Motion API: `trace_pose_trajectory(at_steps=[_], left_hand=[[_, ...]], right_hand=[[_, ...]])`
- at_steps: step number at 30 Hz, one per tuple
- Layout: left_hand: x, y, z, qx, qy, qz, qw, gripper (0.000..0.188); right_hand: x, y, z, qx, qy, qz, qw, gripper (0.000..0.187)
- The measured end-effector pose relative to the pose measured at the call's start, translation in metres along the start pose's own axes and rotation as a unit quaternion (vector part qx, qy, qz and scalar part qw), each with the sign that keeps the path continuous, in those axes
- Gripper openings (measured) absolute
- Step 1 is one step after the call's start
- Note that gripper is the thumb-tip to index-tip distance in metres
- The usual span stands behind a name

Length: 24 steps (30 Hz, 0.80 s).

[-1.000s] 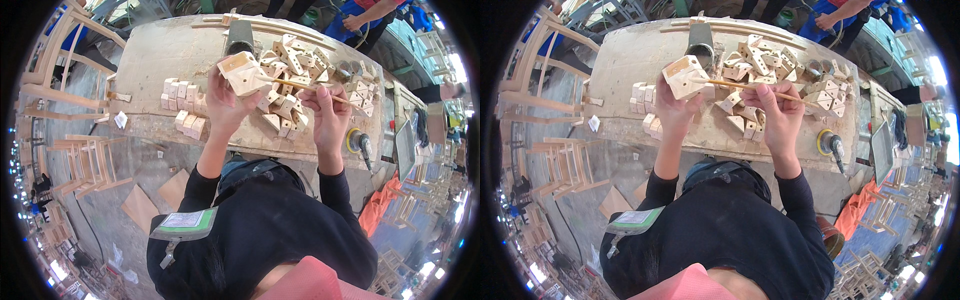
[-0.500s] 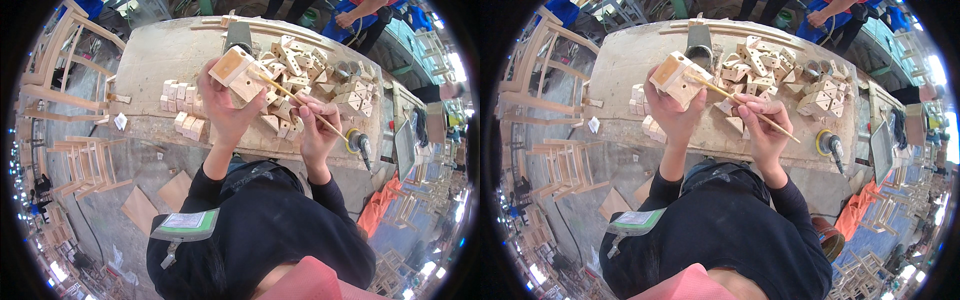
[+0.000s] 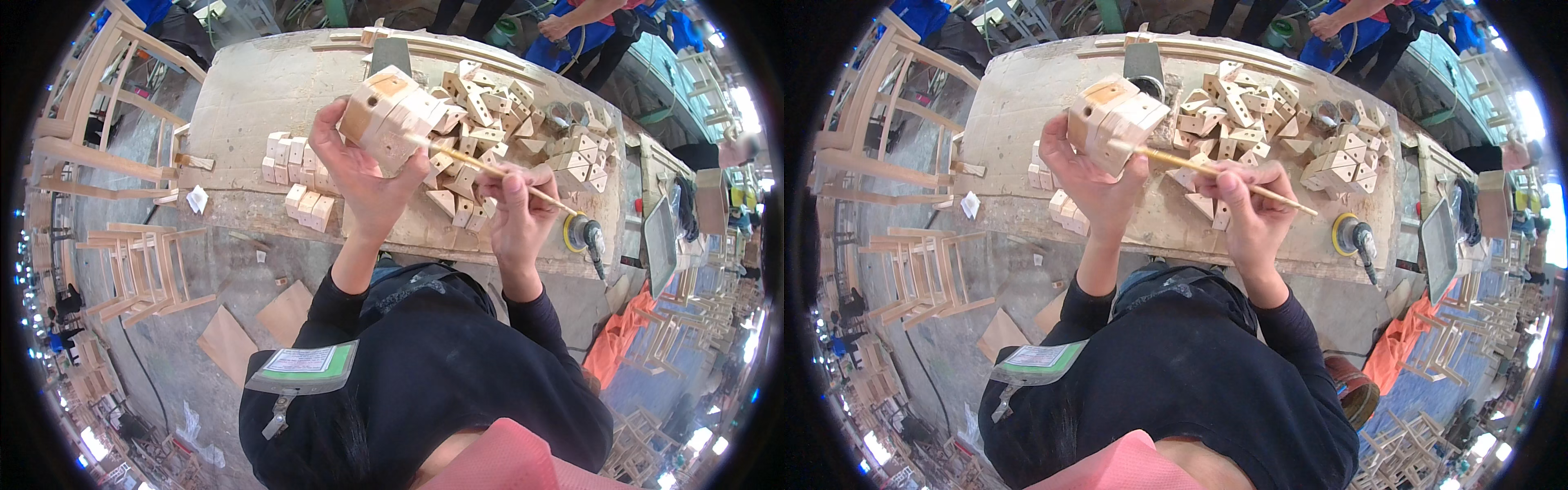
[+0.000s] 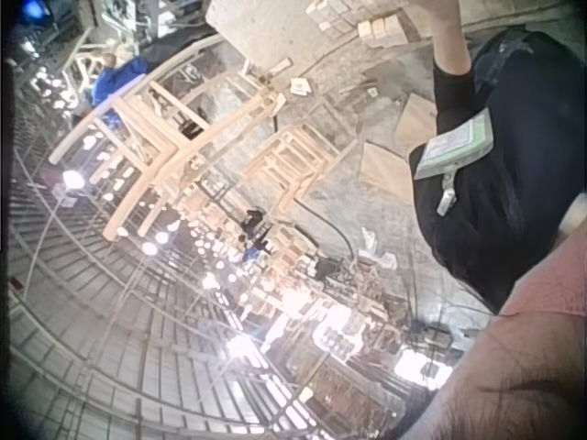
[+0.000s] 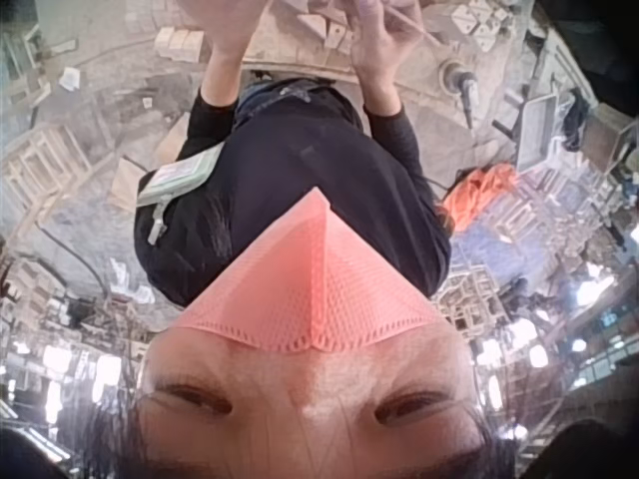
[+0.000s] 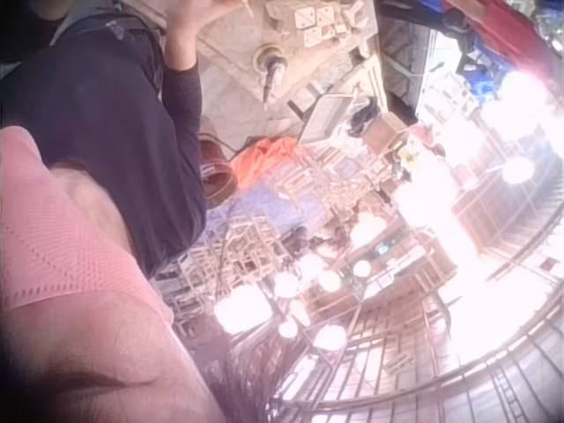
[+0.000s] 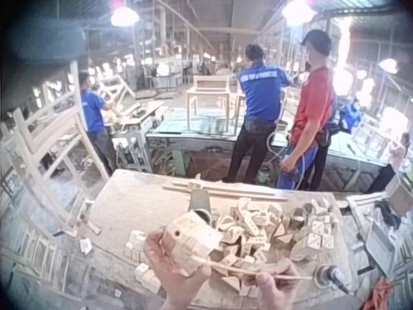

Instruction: The person repeatedly picks up small wooden blocks from a table, applies glue to their surfaces using a brush, and places them back on the table. The person also uses a handheld sander on some of the wooden pieces.

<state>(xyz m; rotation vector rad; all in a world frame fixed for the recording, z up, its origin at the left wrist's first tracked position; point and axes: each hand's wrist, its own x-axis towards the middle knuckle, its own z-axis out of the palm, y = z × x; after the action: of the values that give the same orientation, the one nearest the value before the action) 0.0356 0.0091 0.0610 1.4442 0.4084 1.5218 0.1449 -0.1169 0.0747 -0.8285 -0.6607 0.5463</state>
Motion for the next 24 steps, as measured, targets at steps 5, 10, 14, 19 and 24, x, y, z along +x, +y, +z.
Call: trace_pose_trajectory(at_steps=[5, 10, 14, 19, 24], left_hand=[[0.001, 0.005, -0.001, -0.021, -0.029, -0.030, 0.999, 0.089], [0.000, 0.001, -0.004, 0.000, -0.016, -0.005, 1.000, 0.090], [0.001, 0.000, -0.006, -0.014, -0.011, -0.010, 1.000, 0.091], [0.004, -0.003, -0.012, 0.006, -0.003, -0.004, 1.000, 0.090], [0.011, -0.007, -0.019, -0.007, 0.001, -0.026, 1.000, 0.089]], right_hand=[[0.014, -0.001, 0.007, -0.058, 0.068, 0.000, 0.996, 0.010], [0.016, 0.005, 0.010, -0.052, 0.063, -0.004, 0.997, 0.009], [0.016, 0.006, 0.011, -0.062, 0.035, -0.005, 0.997, 0.009], [0.014, 0.009, 0.010, -0.058, -0.041, -0.020, 0.997, 0.012], [0.019, 0.007, 0.010, -0.118, -0.116, -0.020, 0.986, 0.014]])
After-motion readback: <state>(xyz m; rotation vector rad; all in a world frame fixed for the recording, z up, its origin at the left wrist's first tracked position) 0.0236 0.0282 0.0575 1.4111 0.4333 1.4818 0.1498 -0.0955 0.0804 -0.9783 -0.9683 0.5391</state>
